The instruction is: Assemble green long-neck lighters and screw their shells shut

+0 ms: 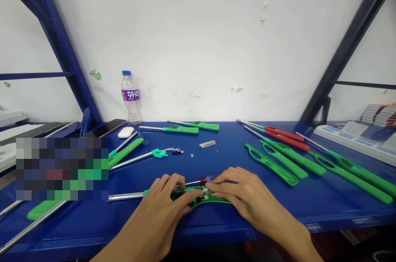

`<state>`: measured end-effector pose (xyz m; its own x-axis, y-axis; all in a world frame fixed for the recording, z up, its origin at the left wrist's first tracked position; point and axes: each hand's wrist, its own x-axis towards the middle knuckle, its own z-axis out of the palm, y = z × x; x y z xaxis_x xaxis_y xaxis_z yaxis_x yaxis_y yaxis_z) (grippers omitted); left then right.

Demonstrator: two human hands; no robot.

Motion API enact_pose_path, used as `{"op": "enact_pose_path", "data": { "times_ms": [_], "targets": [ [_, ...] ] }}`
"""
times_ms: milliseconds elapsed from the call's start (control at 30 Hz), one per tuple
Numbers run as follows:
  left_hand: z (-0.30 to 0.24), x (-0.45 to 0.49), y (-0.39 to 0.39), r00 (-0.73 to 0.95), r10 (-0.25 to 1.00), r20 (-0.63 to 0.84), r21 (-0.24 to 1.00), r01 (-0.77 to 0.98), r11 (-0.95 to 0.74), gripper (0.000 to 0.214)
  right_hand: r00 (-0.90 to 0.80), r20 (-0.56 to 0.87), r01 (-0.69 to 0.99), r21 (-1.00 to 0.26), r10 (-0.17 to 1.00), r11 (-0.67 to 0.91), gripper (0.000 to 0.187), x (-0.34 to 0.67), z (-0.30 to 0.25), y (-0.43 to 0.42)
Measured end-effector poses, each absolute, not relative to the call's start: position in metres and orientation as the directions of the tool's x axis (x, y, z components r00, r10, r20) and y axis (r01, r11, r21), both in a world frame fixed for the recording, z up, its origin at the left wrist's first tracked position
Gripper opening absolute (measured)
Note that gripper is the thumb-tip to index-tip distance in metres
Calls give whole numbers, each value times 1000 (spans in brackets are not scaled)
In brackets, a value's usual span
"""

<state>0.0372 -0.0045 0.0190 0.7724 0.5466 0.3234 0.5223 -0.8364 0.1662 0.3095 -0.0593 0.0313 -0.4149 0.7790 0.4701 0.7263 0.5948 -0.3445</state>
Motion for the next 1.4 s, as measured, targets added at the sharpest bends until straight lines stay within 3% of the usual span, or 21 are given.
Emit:
{"op": "enact_pose_path", "data": {
  "times_ms": [400, 533, 600, 700, 867, 1133, 1300, 1400],
  "targets": [
    [18, 38, -2, 780, 508, 366, 114, 504, -856, 52, -364, 416, 742, -411, 833, 529, 30, 304, 38, -65],
    [14, 37, -1, 749, 472, 465, 85, 493, -866, 51, -272, 533, 805, -330, 801, 493, 32, 318, 47, -67],
    [12, 35, 1, 720, 470, 511, 85, 502, -861, 48, -151, 621, 880, -270, 769, 391, 30, 343, 51, -70],
    [7, 33, 3, 684, 473, 556, 87, 518, -851, 46, 48, 668, 973, -199, 743, 116, 35, 391, 51, -76],
    [2, 31, 5, 655, 483, 582, 88, 540, -837, 46, 101, 619, 992, -119, 778, -34, 37, 434, 32, -76],
    [7, 31, 0, 610, 491, 622, 97, 563, -821, 45, 26, 647, 999, -42, 762, 2, 33, 414, 24, -71],
    [15, 32, -7, 523, 534, 664, 167, 592, -788, 38, -76, 676, 984, -70, 733, 166, 35, 394, 32, -80],
    [12, 31, -5, 504, 541, 673, 188, 591, -784, 36, -69, 630, 982, -92, 773, 163, 33, 385, 31, -76]
  ]
}}
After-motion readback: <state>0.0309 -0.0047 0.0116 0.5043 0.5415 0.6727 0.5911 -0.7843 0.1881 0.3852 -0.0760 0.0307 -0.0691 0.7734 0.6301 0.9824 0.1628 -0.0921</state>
